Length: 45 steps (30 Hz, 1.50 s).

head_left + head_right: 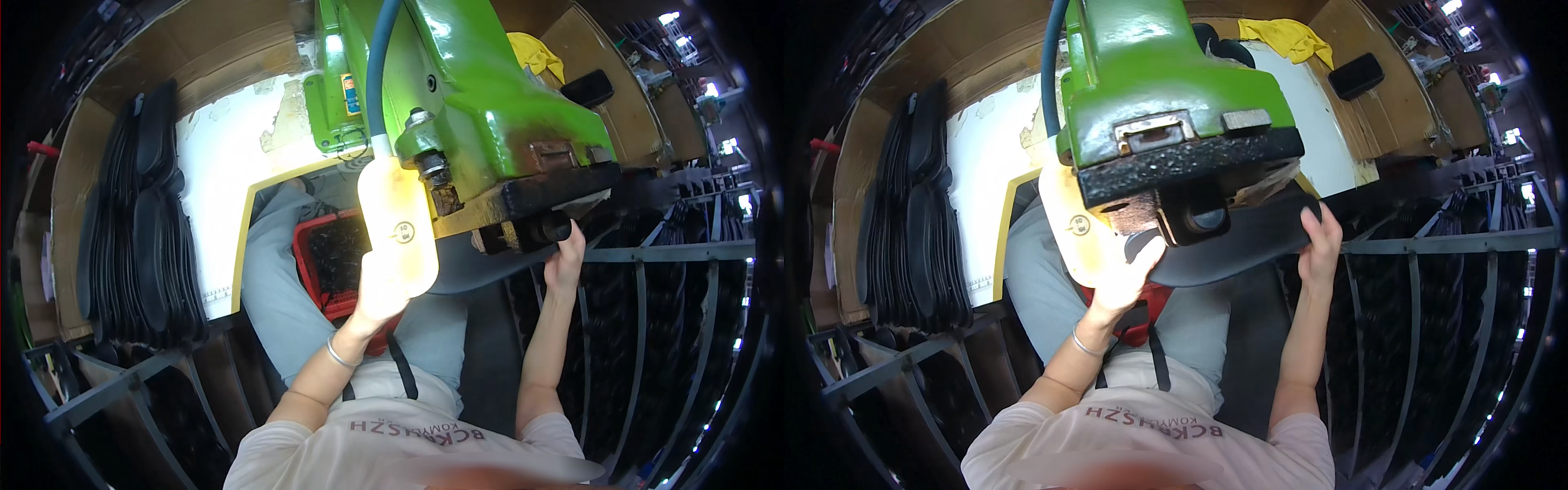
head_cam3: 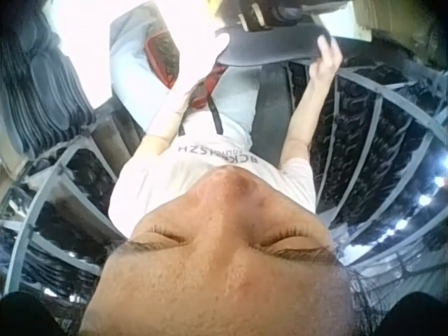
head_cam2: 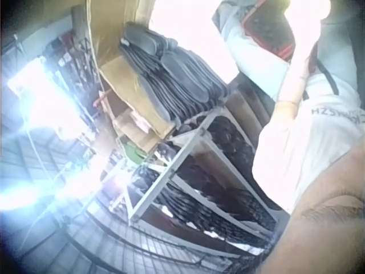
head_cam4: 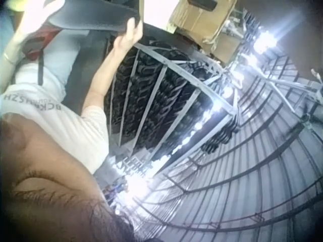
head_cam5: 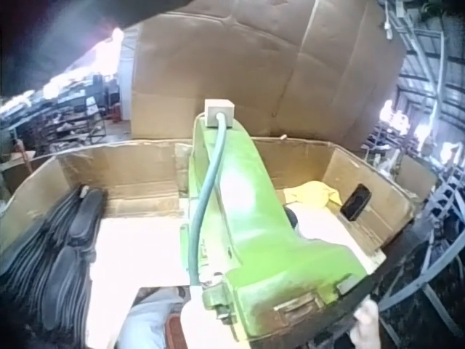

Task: Buffing or processing shoe soles using a workstation machine.

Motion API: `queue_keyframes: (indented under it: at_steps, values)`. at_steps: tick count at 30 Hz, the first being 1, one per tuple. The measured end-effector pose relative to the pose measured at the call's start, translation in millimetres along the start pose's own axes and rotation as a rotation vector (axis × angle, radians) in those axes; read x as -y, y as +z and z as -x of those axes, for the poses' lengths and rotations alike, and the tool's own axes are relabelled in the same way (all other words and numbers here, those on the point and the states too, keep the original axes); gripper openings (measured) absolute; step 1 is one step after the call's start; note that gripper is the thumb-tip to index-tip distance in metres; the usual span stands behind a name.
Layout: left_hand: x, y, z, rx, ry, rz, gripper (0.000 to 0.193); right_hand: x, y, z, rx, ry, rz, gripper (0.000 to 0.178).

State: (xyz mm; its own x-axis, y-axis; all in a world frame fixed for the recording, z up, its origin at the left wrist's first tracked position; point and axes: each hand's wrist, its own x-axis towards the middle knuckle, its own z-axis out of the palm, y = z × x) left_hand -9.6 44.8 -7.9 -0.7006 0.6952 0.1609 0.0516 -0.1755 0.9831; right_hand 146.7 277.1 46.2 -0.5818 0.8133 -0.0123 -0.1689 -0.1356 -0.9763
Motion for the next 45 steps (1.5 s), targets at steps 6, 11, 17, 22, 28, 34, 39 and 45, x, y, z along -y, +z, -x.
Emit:
queue_keyframes:
  at_steps: [6,11,17,22,28,34,39,45]
  values:
    - [-22,-29,5,-0.079,-0.086,0.027,0.022,-27,17,-45,0.479,-0.106,-0.275,0.028]
    - [-29,-77,14,-0.011,-0.123,0.032,0.024,-87,18,-22,0.180,0.037,-0.392,0.043]
    - [-21,-123,33,-0.136,-0.234,0.182,0.024,-99,73,26,0.181,-0.314,0.098,0.041]
    - [-4,-148,68,-0.152,-0.336,0.271,0.016,-63,129,47,0.224,-0.302,0.102,0.021]
    - [31,-107,120,-0.013,-0.548,0.222,0.014,-71,128,48,0.313,-0.220,0.088,0.021]
    - [-11,-63,71,-0.104,-0.171,-0.367,0.016,-68,105,44,0.263,-0.287,0.232,0.017]
    - [-33,-65,0,-0.109,0.330,-0.730,0.028,-78,95,28,0.038,-0.363,-0.008,0.022]
    - [-41,-105,-37,0.125,0.289,-0.623,0.032,-81,117,52,-0.073,-0.279,-0.124,0.015]
